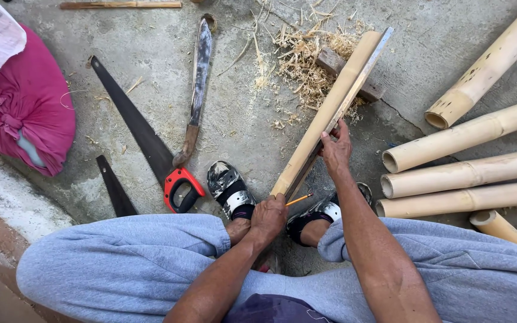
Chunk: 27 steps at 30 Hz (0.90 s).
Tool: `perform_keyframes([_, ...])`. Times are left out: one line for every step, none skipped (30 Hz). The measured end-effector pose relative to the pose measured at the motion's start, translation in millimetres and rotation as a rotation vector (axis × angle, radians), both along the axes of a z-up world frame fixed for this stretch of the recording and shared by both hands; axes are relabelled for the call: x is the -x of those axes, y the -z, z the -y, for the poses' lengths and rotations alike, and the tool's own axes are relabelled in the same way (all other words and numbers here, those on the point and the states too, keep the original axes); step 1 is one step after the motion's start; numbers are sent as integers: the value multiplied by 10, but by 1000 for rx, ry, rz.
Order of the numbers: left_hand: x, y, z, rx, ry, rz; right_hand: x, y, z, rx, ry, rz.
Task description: Carving, shaving, and marking bamboo poles to prepare them for construction using a machete and a pencil.
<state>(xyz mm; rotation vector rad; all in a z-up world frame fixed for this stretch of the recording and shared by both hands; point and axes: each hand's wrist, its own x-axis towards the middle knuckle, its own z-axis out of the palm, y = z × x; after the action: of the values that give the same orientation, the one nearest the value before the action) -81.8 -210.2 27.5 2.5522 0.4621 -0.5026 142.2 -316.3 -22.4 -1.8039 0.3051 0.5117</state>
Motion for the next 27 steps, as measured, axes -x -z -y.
perform_keyframes([-1,17,-5,3,5,7,-7,8,-3,-27,4,8])
perform_keyframes([0,12,-11,2,5,10,-5,-34,-21,-28,4,11])
perform_keyframes([2,4,-11,5,8,15,2,-78,-26,-64,15,-9])
perform_keyframes([4,-5,-9,7,11,20,8,-123,-30,-101,26,-30])
perform_keyframes([16,-6,-5,9,15,24,19,-40,-21,-99,29,-26])
perform_keyframes([26,-9,-2,4,12,22,26,40,-11,-160,35,-11])
perform_keyframes([2,-11,-7,1,11,23,0,114,-3,-220,43,7])
perform_keyframes([-14,-3,-8,4,18,30,-11,74,-6,-217,50,15])
perform_keyframes([-11,9,-7,-5,17,28,-2,41,-9,-153,42,-9])
perform_keyframes([-5,23,-5,-13,15,25,9,11,-13,-89,34,-34])
perform_keyframes([-14,17,-11,-11,19,28,10,28,-16,-88,39,-31])
perform_keyframes([-23,13,-18,-8,18,14,11,46,-22,-102,44,-38])
perform_keyframes([-21,9,-24,-6,16,0,22,68,-27,-116,49,-46])
perform_keyframes([-25,14,-15,-5,19,2,21,70,-22,-116,53,-44])
perform_keyframes([-29,14,-17,-4,21,-10,21,71,-28,-140,65,-52])
perform_keyframes([-33,15,-18,-3,23,-21,20,73,-33,-165,78,-59])
perform_keyframes([-29,11,-23,-4,27,-23,18,46,-39,-165,82,-60])
perform_keyframes([-24,9,-28,-7,31,-19,16,22,-45,-133,70,-55])
perform_keyframes([-21,9,-24,-9,33,-15,11,-3,-44,-99,57,-50])
perform_keyframes([-18,-6,-23,-9,35,-16,24,6,-44,-98,59,-51])
perform_keyframes([-28,-18,-24,-7,35,-14,24,14,-47,-86,63,-46])
perform_keyframes([-38,-31,-26,-5,35,-12,23,21,-52,-73,66,-41])
perform_keyframes([-48,-62,-40,-3,36,-10,36,128,-34,-72,68,-39])
perform_keyframes([-61,-93,-55,5,31,-19,48,234,-18,-43,48,16])
perform_keyframes([-80,-123,-70,14,25,-28,51,339,-1,-14,28,71])
perform_keyframes([-139,-192,-88,15,26,-25,33,304,7,-13,29,73])
perform_keyframes([-175,-268,-114,38,-20,-47,38,272,-3,-21,32,42])
